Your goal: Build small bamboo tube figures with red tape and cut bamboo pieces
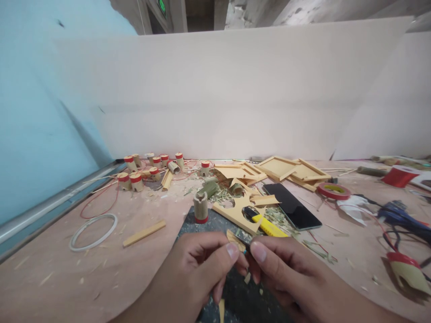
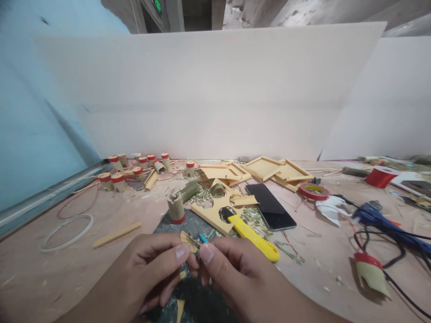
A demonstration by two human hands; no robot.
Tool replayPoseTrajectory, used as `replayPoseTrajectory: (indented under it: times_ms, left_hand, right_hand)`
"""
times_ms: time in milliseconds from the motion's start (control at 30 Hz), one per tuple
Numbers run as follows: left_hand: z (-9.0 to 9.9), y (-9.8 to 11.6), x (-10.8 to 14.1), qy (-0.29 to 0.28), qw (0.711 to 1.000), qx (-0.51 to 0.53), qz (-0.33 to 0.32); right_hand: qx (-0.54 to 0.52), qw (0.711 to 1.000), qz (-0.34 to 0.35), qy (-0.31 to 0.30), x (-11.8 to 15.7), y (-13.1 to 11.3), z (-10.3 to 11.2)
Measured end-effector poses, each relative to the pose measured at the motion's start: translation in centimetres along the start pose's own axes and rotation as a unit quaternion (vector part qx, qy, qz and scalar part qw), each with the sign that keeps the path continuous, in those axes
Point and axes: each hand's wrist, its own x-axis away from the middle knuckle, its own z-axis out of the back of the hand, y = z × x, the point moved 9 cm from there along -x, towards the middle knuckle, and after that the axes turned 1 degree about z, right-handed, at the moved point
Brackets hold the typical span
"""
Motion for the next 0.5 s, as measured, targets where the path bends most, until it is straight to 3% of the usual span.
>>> replayPoseTrajectory:
  times_ms: [500]
  left_hand:
    - [0.00,-0.06,0.04,-0.009,1.000,-0.009,0.007]
  right_hand:
    - [0.017,1.000,0.004,0.002,0.08,-0.04,0.08]
